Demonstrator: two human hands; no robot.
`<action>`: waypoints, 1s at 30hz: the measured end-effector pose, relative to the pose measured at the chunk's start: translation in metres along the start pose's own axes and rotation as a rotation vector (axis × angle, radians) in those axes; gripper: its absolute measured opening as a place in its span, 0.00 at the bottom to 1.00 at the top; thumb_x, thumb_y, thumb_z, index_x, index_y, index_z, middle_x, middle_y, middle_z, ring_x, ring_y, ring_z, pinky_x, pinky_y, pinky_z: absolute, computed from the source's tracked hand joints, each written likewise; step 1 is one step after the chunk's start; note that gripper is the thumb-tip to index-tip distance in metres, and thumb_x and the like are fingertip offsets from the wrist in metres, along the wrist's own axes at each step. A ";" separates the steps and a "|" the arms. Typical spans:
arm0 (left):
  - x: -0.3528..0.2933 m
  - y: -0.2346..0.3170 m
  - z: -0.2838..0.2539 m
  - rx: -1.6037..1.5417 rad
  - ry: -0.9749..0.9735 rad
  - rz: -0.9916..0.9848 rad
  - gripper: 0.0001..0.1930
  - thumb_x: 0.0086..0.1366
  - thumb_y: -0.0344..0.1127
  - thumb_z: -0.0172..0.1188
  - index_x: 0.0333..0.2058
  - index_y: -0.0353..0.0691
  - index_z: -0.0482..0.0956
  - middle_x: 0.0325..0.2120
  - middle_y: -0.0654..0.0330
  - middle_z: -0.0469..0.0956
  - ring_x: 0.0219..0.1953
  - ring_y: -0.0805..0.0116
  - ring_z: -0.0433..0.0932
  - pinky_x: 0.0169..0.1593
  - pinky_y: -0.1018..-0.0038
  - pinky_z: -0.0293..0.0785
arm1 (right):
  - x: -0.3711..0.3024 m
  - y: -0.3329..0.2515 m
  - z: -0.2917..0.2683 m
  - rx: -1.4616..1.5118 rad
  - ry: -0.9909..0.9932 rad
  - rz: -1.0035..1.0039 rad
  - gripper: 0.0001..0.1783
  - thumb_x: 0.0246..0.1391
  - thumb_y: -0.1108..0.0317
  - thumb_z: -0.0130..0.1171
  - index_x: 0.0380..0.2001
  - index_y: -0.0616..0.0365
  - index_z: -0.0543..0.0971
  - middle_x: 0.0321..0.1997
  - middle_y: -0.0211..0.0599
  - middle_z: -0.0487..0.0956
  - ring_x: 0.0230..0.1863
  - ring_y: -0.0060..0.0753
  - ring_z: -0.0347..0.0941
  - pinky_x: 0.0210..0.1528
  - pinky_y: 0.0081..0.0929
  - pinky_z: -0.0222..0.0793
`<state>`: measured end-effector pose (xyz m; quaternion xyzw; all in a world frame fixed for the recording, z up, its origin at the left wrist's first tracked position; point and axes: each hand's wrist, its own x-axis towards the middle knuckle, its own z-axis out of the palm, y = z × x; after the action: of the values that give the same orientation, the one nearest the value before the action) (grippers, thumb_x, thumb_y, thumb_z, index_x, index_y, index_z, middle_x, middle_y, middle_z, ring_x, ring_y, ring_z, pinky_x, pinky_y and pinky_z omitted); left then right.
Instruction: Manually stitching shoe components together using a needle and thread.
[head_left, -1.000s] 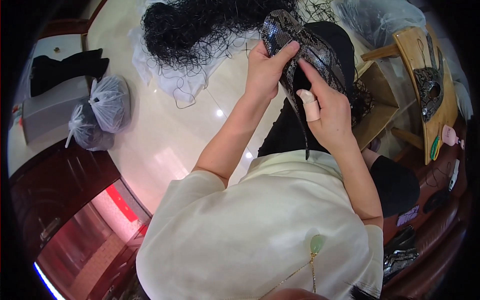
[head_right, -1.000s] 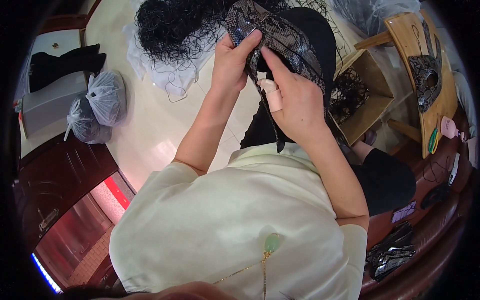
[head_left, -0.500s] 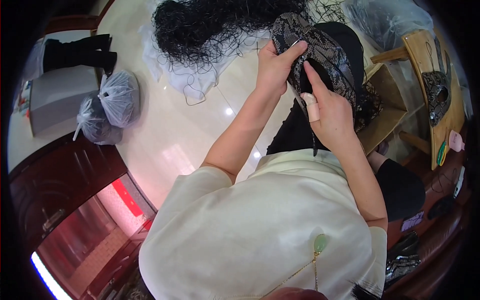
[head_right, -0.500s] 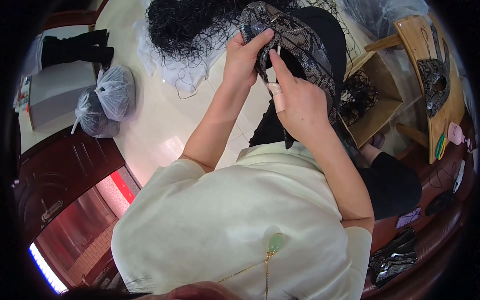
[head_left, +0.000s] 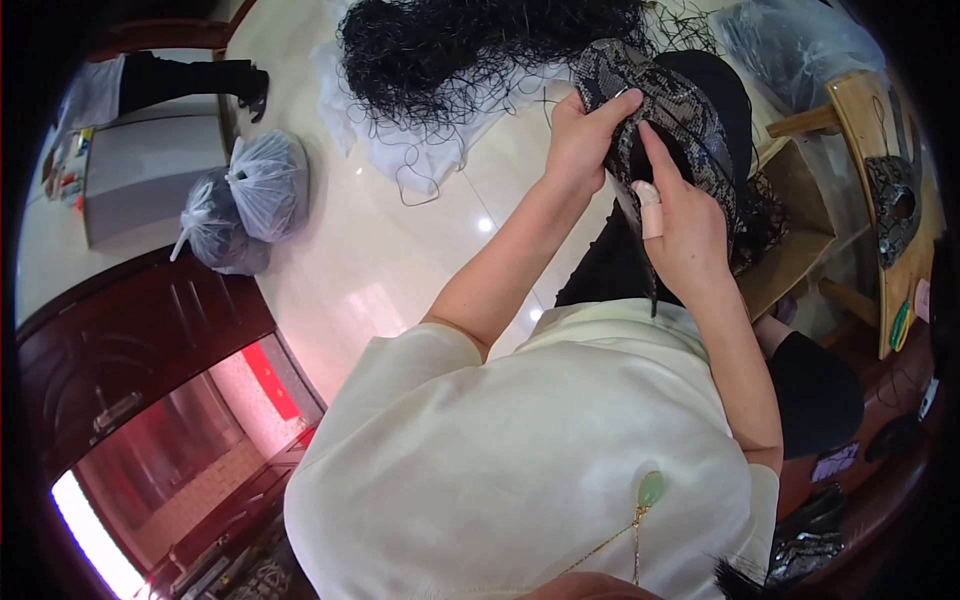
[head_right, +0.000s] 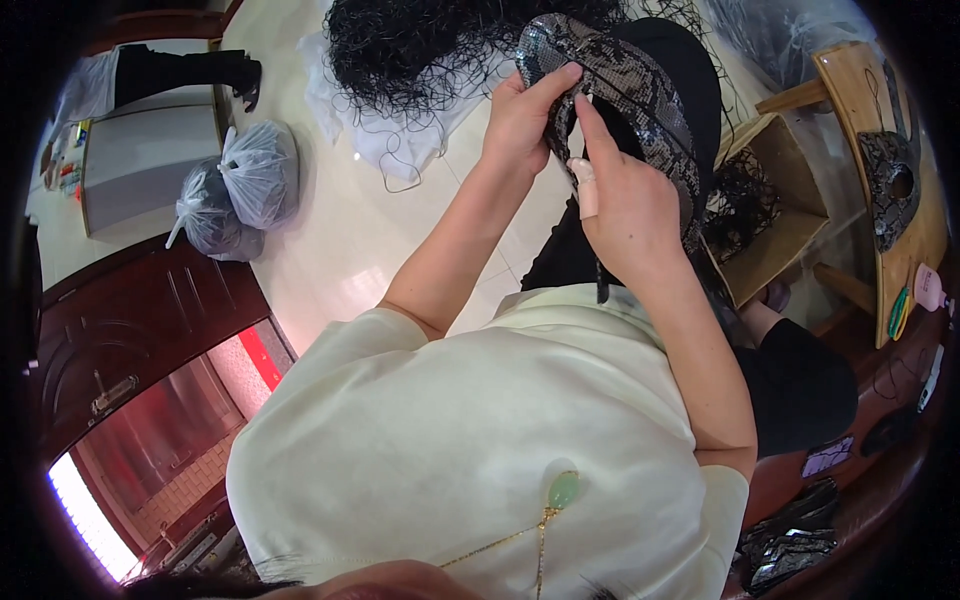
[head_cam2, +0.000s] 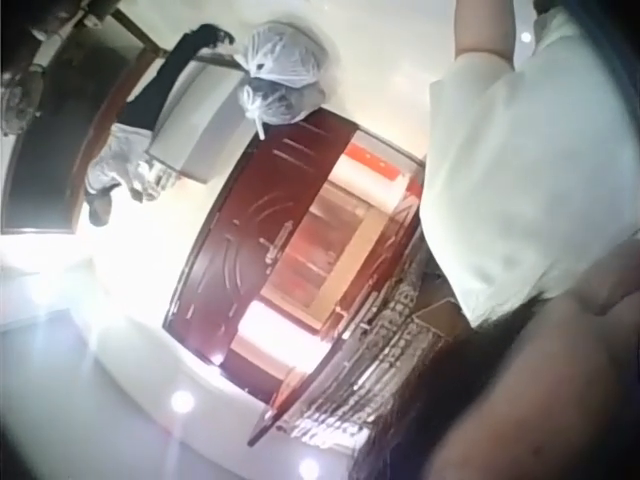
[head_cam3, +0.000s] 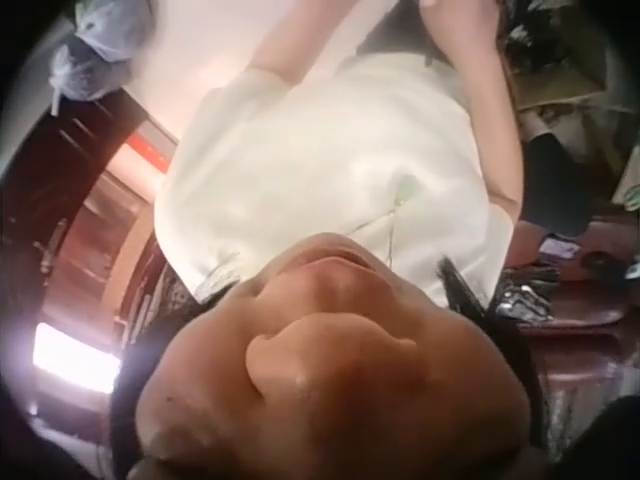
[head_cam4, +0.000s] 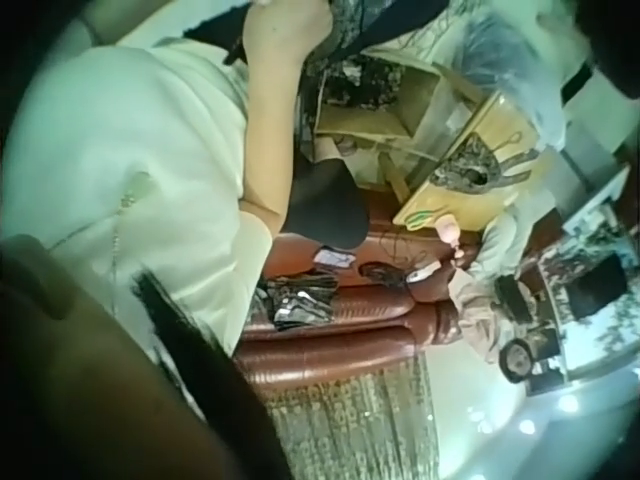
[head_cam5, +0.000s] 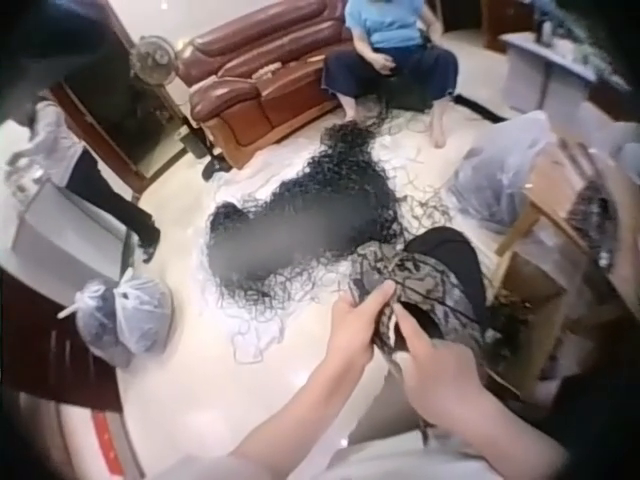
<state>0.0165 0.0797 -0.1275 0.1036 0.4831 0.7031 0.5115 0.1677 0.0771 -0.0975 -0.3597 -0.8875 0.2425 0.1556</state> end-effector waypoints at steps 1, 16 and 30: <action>-0.001 0.000 0.001 0.003 0.001 -0.004 0.07 0.57 0.25 0.62 0.35 0.31 0.78 0.29 0.57 0.81 0.27 0.72 0.78 0.32 0.80 0.75 | -0.001 0.000 -0.001 -0.010 -0.004 0.001 0.38 0.48 0.75 0.54 0.66 0.53 0.59 0.22 0.42 0.77 0.19 0.46 0.72 0.23 0.39 0.66; -0.009 0.003 0.010 0.006 -0.007 0.024 0.08 0.57 0.25 0.61 0.37 0.31 0.78 0.31 0.57 0.81 0.29 0.72 0.78 0.34 0.79 0.76 | -0.003 -0.009 -0.010 0.054 0.057 0.017 0.33 0.55 0.72 0.52 0.65 0.58 0.60 0.25 0.46 0.78 0.22 0.51 0.73 0.24 0.40 0.66; -0.004 0.005 0.009 0.057 0.000 0.029 0.08 0.58 0.25 0.61 0.37 0.32 0.77 0.30 0.57 0.81 0.29 0.72 0.78 0.34 0.80 0.75 | 0.004 -0.006 -0.015 0.071 -0.001 0.008 0.30 0.56 0.71 0.51 0.64 0.58 0.62 0.31 0.51 0.80 0.23 0.54 0.74 0.25 0.42 0.66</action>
<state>0.0210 0.0809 -0.1177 0.1252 0.5015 0.6963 0.4981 0.1682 0.0809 -0.0807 -0.3573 -0.8769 0.2748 0.1669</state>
